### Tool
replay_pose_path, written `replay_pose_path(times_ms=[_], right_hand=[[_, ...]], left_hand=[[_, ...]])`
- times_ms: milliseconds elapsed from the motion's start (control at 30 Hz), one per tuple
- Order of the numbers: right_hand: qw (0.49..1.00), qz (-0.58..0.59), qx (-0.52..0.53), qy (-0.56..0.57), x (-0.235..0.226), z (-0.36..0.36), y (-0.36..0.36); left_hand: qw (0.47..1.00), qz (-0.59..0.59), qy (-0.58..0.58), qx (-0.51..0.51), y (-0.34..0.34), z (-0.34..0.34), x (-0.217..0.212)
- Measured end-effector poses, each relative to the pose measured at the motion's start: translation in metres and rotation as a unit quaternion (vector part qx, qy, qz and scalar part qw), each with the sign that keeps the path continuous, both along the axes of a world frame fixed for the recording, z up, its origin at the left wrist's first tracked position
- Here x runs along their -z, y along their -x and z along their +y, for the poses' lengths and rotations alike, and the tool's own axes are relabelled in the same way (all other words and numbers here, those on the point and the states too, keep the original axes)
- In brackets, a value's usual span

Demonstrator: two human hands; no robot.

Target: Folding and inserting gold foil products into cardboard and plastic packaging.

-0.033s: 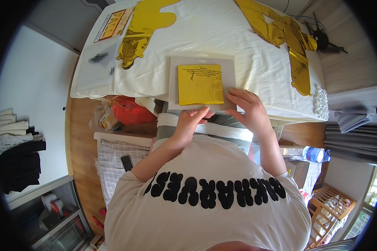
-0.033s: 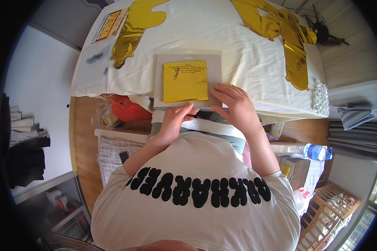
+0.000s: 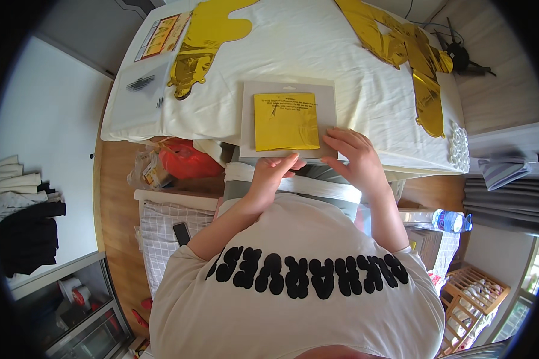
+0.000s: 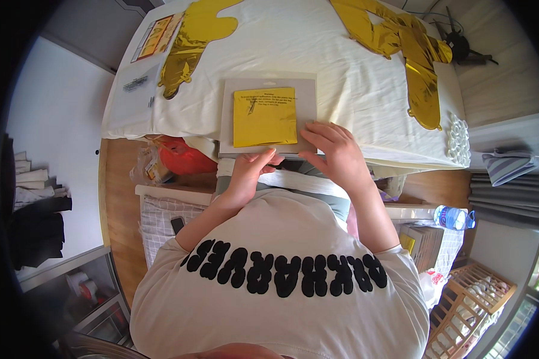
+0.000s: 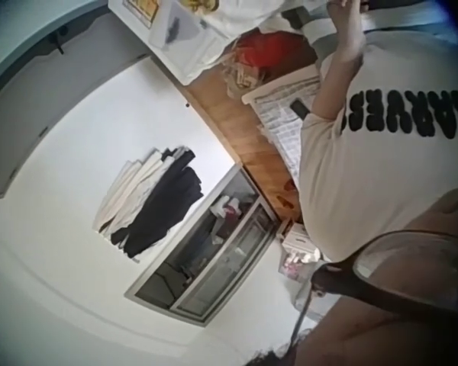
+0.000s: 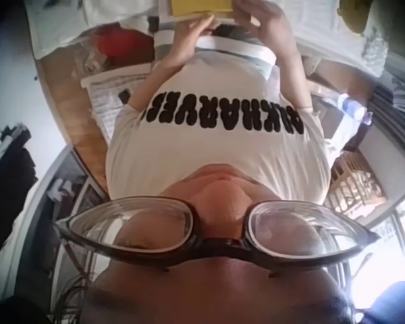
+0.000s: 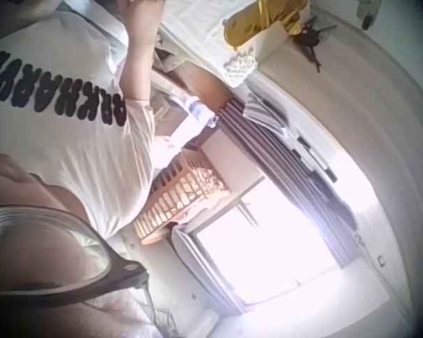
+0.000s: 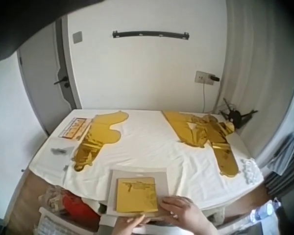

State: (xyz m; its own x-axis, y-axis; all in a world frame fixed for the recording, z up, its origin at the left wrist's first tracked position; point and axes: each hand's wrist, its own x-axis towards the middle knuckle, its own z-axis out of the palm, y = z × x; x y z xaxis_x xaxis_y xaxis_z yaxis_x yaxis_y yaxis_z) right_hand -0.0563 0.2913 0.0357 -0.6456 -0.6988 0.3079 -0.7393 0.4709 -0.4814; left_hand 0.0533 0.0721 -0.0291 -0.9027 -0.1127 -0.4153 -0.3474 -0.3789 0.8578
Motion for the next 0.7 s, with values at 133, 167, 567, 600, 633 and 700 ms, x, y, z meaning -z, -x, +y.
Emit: replay_pose_path(times_ms=[133, 167, 567, 600, 633, 700], right_hand=[[1.0, -0.013, 0.01, -0.012, -0.01, -0.011, -0.013], [1.0, 0.005, -0.007, 0.013, -0.01, -0.016, -0.014], [0.995, 0.082, -0.025, 0.043, 0.005, -0.028, -0.028], [0.994, 0.09, -0.025, 0.05, 0.007, -0.028, -0.029], [0.994, 0.09, -0.026, 0.051, 0.008, -0.028, -0.03], [0.993, 0.108, -0.019, 0.049, 0.009, -0.027, -0.033]], left_hand=[[1.0, 0.018, 0.012, -0.001, -0.002, -0.001, 0.0], [0.999, 0.033, 0.004, 0.005, -0.003, 0.001, 0.0], [0.992, 0.101, 0.01, 0.074, -0.016, -0.011, 0.01], [0.993, 0.094, -0.012, 0.068, -0.017, -0.012, 0.011], [0.993, 0.093, -0.011, 0.067, -0.018, -0.013, 0.01], [0.994, 0.085, 0.04, 0.054, -0.021, -0.015, 0.009]])
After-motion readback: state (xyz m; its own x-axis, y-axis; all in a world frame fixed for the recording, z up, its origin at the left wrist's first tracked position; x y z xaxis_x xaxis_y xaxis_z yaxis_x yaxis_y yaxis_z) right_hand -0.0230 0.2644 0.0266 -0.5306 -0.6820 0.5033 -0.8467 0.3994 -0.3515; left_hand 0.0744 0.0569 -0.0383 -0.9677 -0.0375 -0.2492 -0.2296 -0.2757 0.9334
